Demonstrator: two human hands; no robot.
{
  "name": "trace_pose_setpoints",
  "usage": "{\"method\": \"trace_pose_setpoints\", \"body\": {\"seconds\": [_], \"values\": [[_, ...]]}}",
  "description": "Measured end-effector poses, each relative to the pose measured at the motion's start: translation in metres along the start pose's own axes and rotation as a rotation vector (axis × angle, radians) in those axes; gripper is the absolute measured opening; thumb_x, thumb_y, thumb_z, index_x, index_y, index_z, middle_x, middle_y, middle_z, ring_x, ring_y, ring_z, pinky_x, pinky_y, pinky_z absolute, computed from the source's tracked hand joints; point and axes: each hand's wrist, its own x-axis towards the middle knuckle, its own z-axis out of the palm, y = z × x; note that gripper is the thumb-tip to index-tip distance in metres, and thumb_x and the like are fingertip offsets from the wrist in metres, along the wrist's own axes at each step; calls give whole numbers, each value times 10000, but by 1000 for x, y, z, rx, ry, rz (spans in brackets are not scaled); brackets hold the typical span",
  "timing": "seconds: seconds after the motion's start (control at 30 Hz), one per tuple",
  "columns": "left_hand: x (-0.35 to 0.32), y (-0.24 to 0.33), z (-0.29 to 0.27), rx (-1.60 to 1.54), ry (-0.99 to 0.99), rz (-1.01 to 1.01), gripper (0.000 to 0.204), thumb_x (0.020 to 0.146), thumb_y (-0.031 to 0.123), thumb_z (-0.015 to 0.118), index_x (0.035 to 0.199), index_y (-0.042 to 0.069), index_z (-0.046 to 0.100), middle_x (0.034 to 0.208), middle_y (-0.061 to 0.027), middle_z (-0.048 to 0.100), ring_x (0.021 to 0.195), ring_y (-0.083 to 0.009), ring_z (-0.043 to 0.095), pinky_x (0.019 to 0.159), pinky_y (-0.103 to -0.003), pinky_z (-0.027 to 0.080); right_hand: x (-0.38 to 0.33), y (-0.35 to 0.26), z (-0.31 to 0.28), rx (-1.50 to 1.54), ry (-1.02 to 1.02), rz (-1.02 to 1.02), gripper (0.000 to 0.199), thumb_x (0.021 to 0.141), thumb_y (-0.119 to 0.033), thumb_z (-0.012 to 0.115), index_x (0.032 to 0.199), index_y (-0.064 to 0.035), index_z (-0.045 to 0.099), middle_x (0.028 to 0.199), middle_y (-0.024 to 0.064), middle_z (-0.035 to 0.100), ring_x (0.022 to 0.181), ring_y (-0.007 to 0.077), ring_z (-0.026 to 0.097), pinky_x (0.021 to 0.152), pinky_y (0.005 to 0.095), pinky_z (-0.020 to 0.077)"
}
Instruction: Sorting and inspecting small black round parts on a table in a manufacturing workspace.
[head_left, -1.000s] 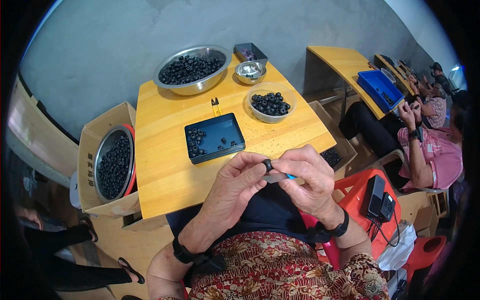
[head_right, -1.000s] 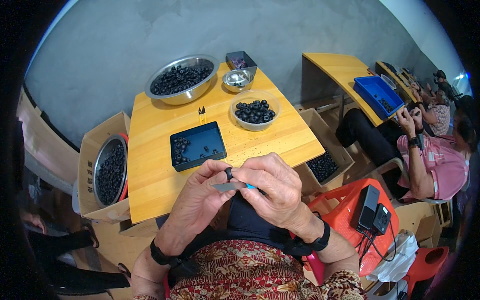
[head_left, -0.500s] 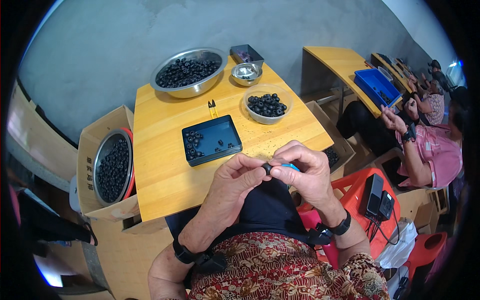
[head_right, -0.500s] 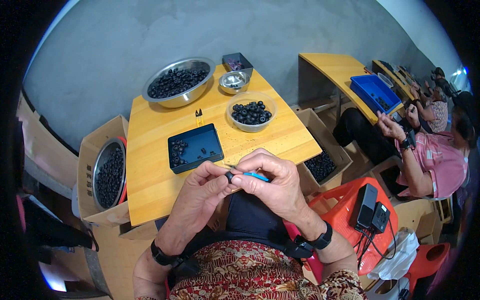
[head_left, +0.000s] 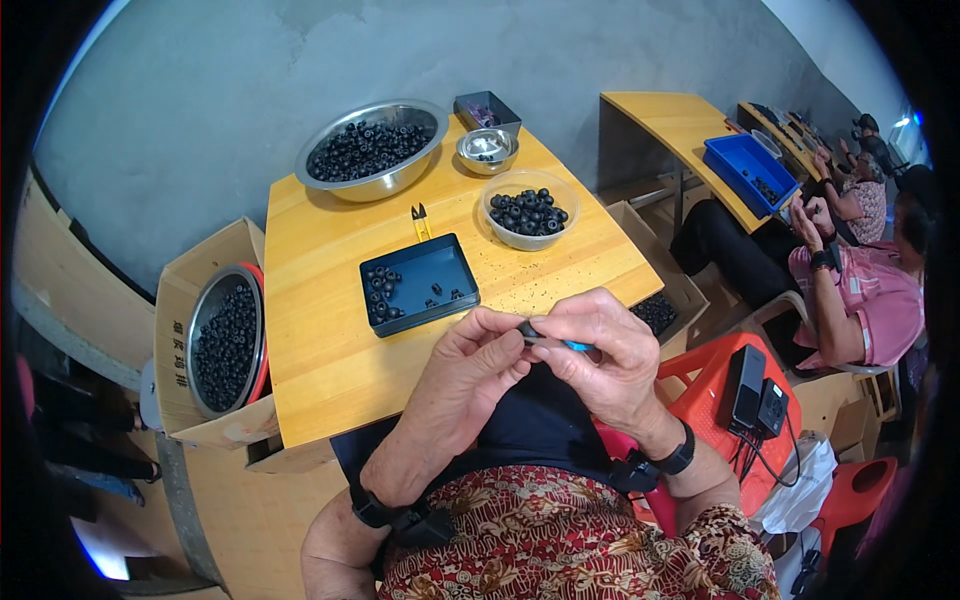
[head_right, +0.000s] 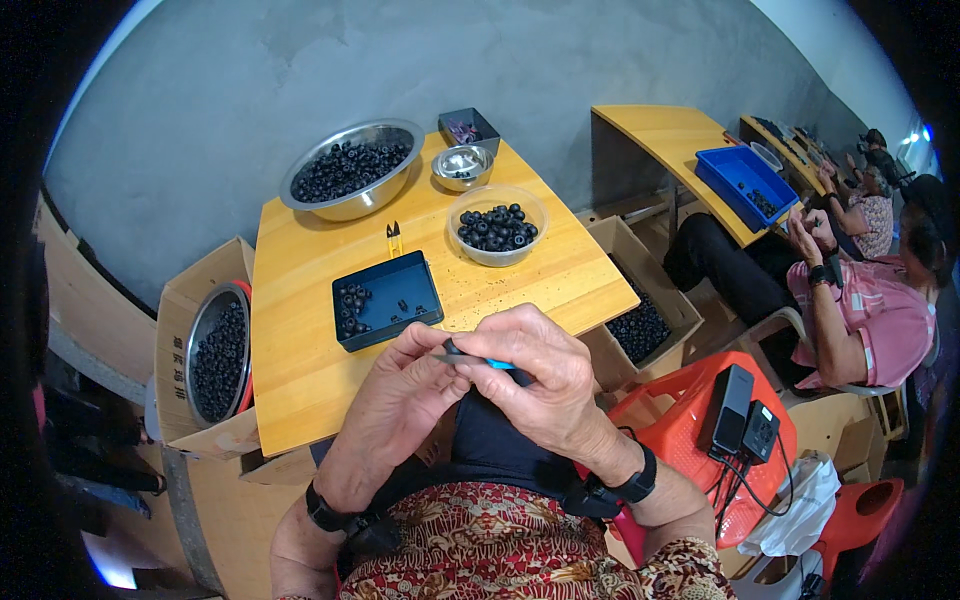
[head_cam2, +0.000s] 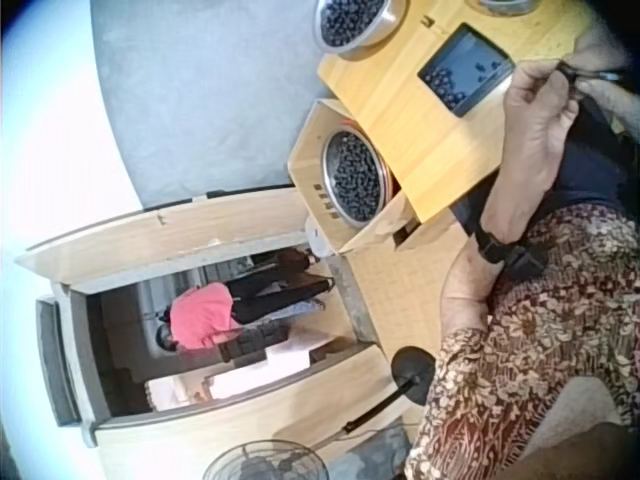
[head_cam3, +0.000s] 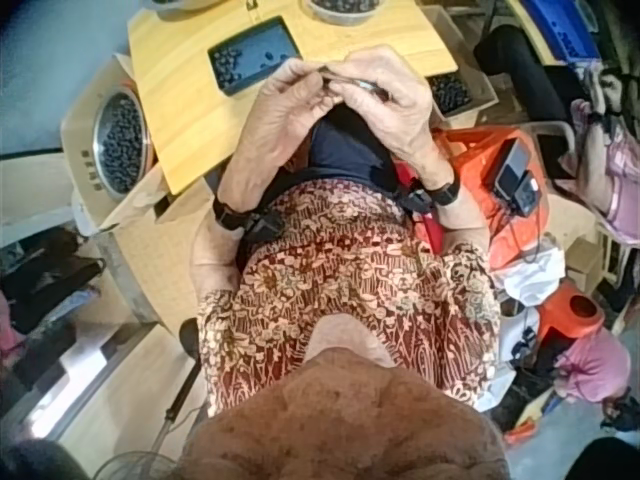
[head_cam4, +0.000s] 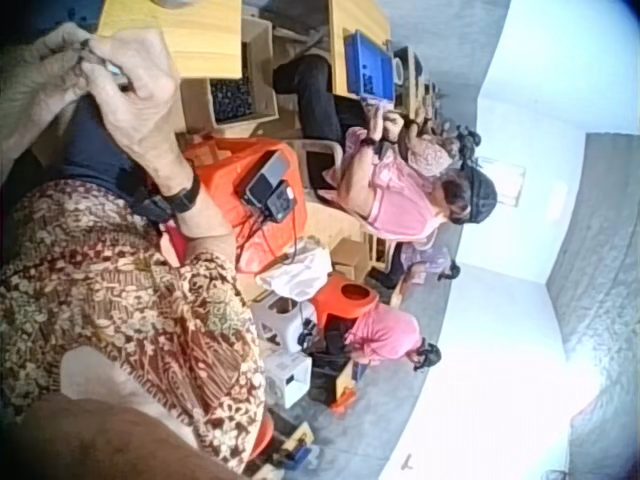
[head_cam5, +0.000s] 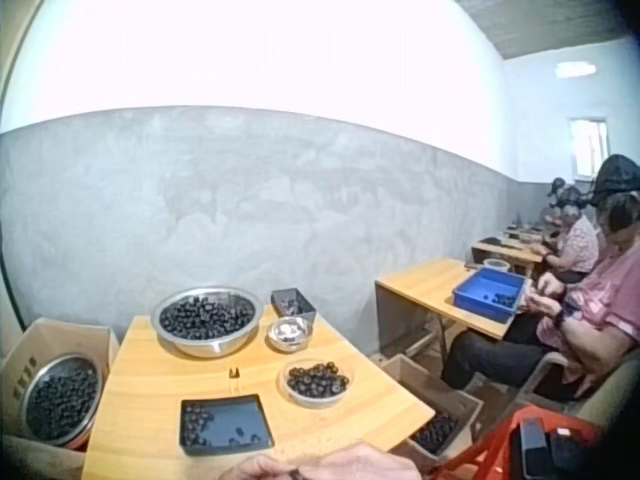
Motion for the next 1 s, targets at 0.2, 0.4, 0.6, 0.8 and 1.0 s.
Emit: {"method": "trace_pose_setpoints", "body": {"seconds": [0.2,0.4,0.6,0.8,1.0], "values": [[0,-1,4,-4,-4,8,116,924,82,658,1037,93,632,1018,-37,660,961,-152,639,864,-310,524,2,0,-2,-257,4,-282,319,672,17,751,985,-43,727,888,77,658,725,213,613,639,309,499],[0,-5,-1,-4,-2,44,136,911,65,669,1039,71,623,1007,-50,667,969,-157,646,891,-319,527,0,3,2,-255,49,-269,307,673,11,760,973,-42,722,885,77,658,732,221,616,640,314,501],[1,-8,4,324,25,233,147,900,12,676,1033,41,619,1005,-51,670,945,-108,637,848,-237,519,2,0,-1,-56,27,-45,199,767,-19,762,960,-13,710,883,92,657,777,195,632,673,288,501],[-1,-11,5,484,51,348,162,886,-16,683,1029,25,620,1008,-41,665,956,-90,625,857,-230,514,0,8,-2,352,0,266,115,854,-62,738,942,1,699,934,57,651,853,120,608,751,249,482],[-1,-11,8,565,49,422,177,877,-43,680,1031,22,622,992,-28,646,943,-82,612,864,-225,509,-1,9,-2,438,-8,339,94,885,-61,707,955,-1,691,964,41,632,883,92,586,782,236,466]]}}
